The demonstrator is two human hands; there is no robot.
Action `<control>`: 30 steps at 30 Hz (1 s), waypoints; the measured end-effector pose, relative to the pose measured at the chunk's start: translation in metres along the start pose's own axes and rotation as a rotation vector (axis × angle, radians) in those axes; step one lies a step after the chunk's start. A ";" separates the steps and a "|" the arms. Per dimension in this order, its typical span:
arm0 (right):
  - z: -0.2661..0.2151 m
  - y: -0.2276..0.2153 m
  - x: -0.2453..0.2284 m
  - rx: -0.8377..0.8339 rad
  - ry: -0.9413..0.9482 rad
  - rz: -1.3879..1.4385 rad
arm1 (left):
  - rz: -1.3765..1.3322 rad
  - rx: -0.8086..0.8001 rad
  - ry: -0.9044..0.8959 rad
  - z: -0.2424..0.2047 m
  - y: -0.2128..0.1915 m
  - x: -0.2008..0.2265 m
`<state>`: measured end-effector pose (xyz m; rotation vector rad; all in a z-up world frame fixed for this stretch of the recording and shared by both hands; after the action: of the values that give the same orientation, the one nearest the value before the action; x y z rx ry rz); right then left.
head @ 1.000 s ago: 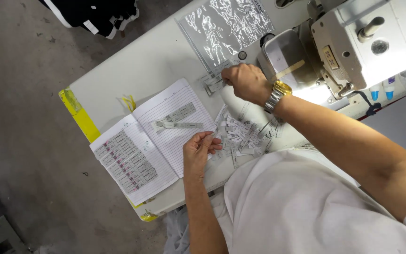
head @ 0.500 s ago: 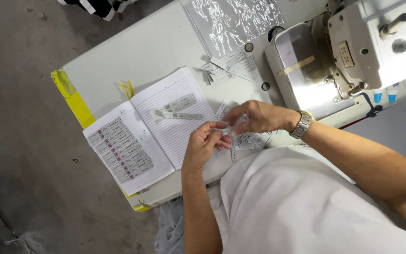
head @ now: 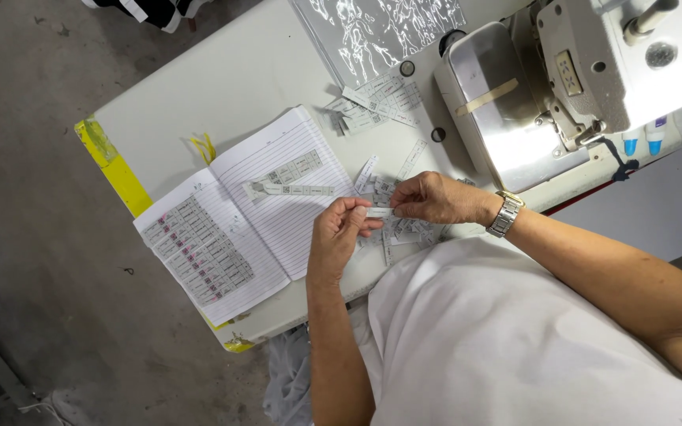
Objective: Removing clothing labels from a bag and organizing them on a workbench next to a logbook.
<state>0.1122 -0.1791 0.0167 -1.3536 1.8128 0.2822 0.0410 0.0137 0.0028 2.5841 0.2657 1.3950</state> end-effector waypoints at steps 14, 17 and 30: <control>-0.003 0.001 0.021 0.094 0.064 0.023 | -0.048 0.098 0.021 0.018 0.001 0.006; -0.016 -0.008 0.016 0.428 -0.156 -0.085 | -0.077 0.188 0.104 0.041 -0.001 0.029; -0.069 0.004 0.041 0.336 -0.007 -0.213 | 0.348 0.383 0.473 0.108 -0.003 0.068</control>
<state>0.0731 -0.2481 0.0286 -1.2870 1.6064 -0.1262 0.1688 0.0240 -0.0011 2.6370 0.1639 2.2834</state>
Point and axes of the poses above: each hand's wrist, its own z-axis towards the middle knuckle, its own y-axis out of the palm, x = y × z, the point moved 4 cm from there along z, towards the middle knuckle, and after that the axes turned 7 degrees about -z, right-handed, at the moved point
